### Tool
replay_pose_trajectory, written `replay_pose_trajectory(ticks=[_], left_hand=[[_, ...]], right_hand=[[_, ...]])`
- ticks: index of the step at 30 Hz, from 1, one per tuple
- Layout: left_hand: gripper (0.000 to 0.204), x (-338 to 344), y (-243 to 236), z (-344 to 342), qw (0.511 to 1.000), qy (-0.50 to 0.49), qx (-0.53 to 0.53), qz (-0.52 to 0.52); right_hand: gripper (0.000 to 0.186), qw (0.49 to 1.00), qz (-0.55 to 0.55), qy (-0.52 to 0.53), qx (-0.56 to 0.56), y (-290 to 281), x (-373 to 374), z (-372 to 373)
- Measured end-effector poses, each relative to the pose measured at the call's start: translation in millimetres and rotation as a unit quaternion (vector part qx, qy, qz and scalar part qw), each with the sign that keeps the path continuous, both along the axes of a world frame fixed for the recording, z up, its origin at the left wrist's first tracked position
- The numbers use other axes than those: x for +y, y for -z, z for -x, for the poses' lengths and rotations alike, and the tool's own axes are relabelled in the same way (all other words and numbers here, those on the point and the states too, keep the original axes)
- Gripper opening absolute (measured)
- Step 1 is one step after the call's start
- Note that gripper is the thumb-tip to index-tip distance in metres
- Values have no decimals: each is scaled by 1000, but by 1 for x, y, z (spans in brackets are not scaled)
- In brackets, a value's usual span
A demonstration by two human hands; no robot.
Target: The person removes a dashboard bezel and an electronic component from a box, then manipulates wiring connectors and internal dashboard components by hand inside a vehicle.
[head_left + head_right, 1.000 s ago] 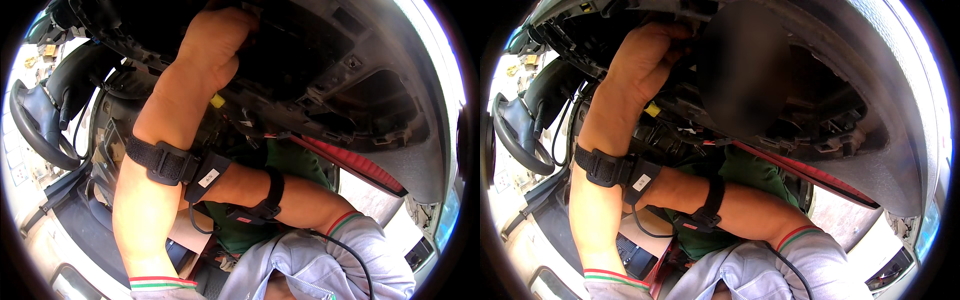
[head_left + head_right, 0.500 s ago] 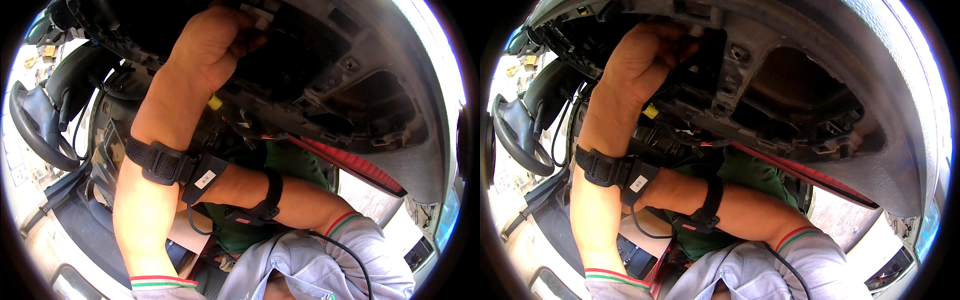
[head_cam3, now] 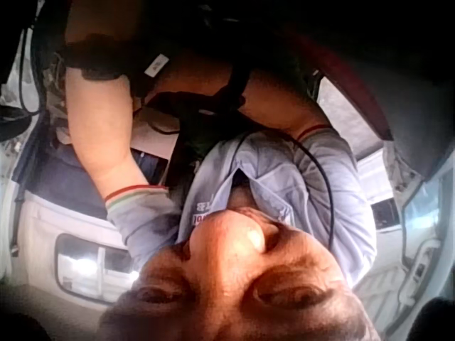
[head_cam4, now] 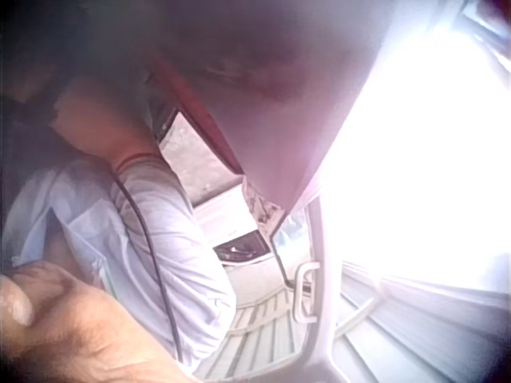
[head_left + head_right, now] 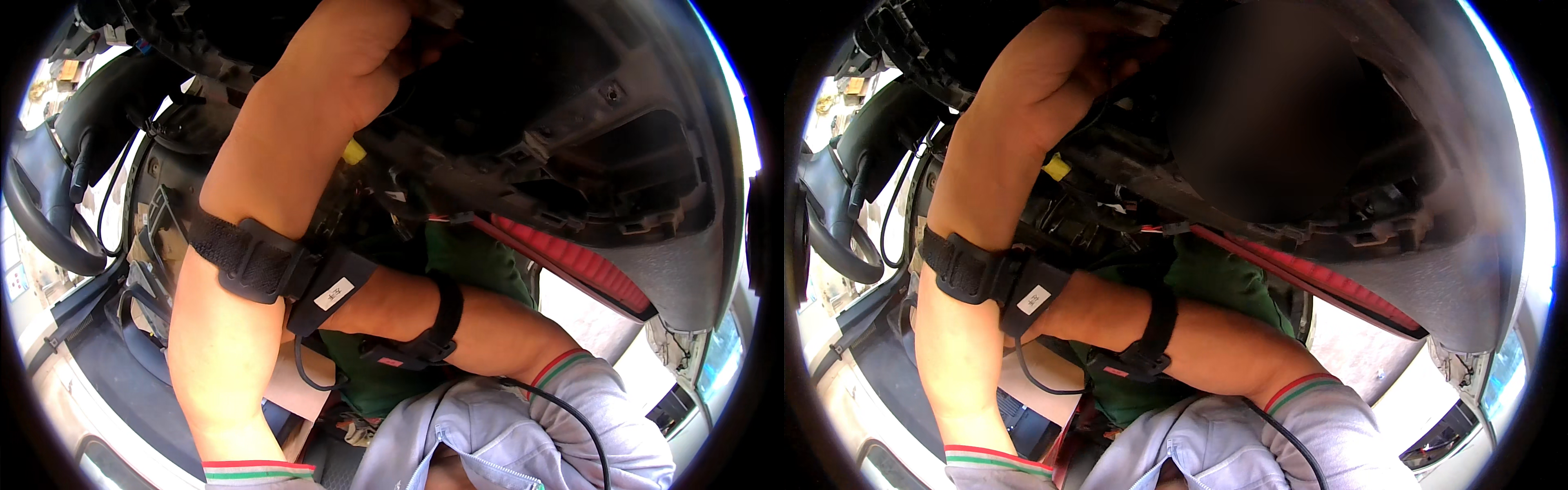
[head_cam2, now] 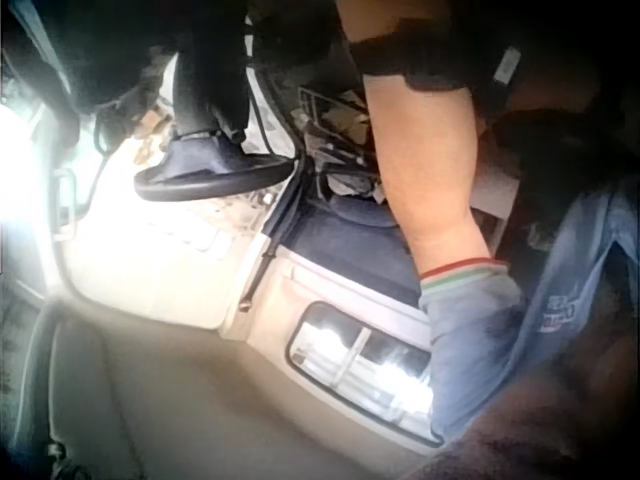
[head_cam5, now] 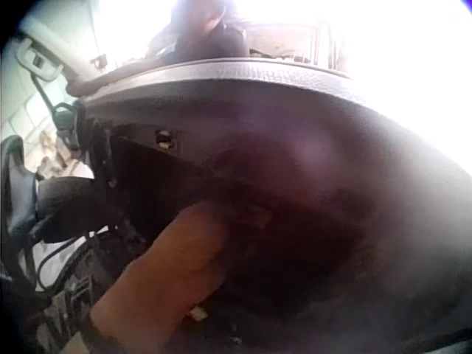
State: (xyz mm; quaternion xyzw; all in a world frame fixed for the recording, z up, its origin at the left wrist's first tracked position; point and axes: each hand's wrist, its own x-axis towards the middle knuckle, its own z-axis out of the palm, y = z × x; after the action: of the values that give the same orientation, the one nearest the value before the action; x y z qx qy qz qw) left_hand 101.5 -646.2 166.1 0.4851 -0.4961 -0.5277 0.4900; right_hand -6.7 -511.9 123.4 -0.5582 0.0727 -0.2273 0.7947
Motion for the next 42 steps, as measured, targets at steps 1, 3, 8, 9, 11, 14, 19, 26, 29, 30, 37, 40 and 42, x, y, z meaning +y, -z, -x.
replay_pose_trajectory(ticks=[1,3,8,9,11,14,19,26,29,30,37,40,42], left_hand=[[27,-2,7,0,984,-14,158,-86],[25,-8,13,-10,962,33,-215,164],[19,-6,-20,16,944,-112,229,-208],[18,-11,-15,14,943,-112,231,-212],[17,-15,-15,17,937,-127,228,-231],[17,-14,-24,22,937,-143,218,-233],[16,-5,-18,24,953,-150,198,-172],[18,-11,-7,25,965,-163,100,-181],[20,-3,16,11,969,-102,128,-183],[22,-7,10,13,971,-84,100,-200],[34,-12,3,14,988,-131,-18,-78],[18,-11,-5,23,952,-247,30,-181],[31,-14,6,20,974,-214,13,-78]], right_hand=[[50,1000,9,3,-3,-1,1,-1],[52,999,29,20,-7,-1,0,-1],[57,993,74,82,-31,0,3,-9],[58,993,77,85,-30,1,5,-9],[61,996,68,56,-17,8,8,-7],[61,998,59,-21,-30,9,-2,1],[59,985,137,81,-68,12,7,-9],[58,996,38,69,-41,9,9,-6],[57,997,42,52,-43,5,8,-5],[57,997,43,50,-42,5,7,-4],[55,998,43,29,-36,1,2,-5],[54,998,45,23,-31,1,1,-3],[54,998,48,18,-30,-1,0,-4]])
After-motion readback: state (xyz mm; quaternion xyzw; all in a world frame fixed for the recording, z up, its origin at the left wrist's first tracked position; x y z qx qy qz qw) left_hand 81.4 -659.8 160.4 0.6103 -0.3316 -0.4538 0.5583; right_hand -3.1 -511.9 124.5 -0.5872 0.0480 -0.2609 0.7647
